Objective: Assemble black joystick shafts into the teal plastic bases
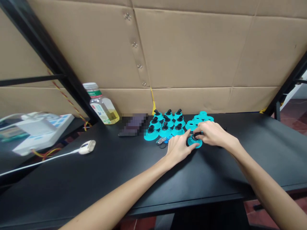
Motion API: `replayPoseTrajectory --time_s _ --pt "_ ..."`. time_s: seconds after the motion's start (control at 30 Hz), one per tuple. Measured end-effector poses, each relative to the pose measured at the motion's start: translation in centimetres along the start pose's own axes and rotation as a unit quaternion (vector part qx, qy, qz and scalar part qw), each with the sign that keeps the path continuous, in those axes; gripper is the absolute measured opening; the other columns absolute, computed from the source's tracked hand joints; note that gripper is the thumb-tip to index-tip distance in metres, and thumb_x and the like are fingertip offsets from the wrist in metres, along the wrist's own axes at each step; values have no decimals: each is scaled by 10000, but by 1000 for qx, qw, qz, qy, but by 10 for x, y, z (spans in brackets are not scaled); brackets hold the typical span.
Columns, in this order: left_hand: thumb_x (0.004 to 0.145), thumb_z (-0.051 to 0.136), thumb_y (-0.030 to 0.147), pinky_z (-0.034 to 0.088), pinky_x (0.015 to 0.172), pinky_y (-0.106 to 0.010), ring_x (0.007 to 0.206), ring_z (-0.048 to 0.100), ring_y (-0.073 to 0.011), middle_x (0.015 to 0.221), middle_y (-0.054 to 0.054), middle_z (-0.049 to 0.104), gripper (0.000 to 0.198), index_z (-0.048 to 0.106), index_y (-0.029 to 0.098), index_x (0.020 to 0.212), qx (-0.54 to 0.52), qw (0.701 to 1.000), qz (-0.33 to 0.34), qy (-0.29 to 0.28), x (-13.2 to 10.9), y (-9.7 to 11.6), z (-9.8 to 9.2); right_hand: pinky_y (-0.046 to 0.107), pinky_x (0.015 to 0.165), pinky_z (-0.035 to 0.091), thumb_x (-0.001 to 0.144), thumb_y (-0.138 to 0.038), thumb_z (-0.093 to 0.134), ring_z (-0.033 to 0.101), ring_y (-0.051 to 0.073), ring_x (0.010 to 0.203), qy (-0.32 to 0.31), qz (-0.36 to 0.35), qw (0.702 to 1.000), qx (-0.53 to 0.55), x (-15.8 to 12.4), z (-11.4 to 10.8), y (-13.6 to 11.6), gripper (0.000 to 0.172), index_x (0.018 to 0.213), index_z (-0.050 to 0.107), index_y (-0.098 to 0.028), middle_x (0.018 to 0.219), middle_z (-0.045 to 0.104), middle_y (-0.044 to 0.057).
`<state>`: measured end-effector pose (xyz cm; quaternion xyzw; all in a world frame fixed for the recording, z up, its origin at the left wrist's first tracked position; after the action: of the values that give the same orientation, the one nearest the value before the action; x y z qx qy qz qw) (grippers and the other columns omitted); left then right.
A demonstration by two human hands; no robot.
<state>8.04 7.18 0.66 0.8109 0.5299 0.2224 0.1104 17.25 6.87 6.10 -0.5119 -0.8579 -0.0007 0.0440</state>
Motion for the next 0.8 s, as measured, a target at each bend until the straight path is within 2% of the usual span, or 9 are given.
replayPoseTrajectory --time_s 0.13,0.3,0.47,0.63,0.8 --pt "780 605 609 402 581 -269 753 687 -246 774 -38 727 653 558 229 1309 -3 1000 -8 -6 2 -2 0 262 538 210 832 -190 543 481 129 637 -33 -9 999 -19 4 -1 -5 173 726 679 -173 664 597 41" --pt "752 623 625 345 528 -257 681 667 -218 683 -7 699 573 634 295 1219 -39 999 -25 -18 3 -6 1 271 543 209 797 -138 515 423 113 595 -53 -36 998 -29 6 0 -8 191 643 627 -148 629 564 42" --pt "761 621 603 332 532 -258 638 648 -208 642 0 685 551 633 307 1226 -32 999 -13 -16 3 -4 2 265 563 226 820 -127 483 453 114 620 -36 -38 998 -34 4 4 -8 201 685 632 -139 701 612 62" --pt "745 661 538 339 535 -253 666 660 -209 708 -4 717 557 615 311 1251 -52 998 -23 -26 3 -7 4 270 567 230 877 -137 456 520 134 665 -21 -52 996 -64 1 12 -11 213 775 642 -117 809 660 101" --pt "725 682 546 400 582 -263 737 686 -219 750 -2 739 563 632 309 1233 -80 996 -34 -26 4 -9 4 287 544 192 951 -223 424 527 144 618 -35 -78 990 -108 0 17 -15 311 773 643 -92 746 659 122"
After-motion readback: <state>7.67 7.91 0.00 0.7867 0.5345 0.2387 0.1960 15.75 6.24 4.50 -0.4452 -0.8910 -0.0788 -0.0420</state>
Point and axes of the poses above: each hand's wrist, its own x-axis towards the middle knuckle, its own z-axis out of the palm, y = z × x, the point moved 9 cm from there along x, towards the middle knuckle
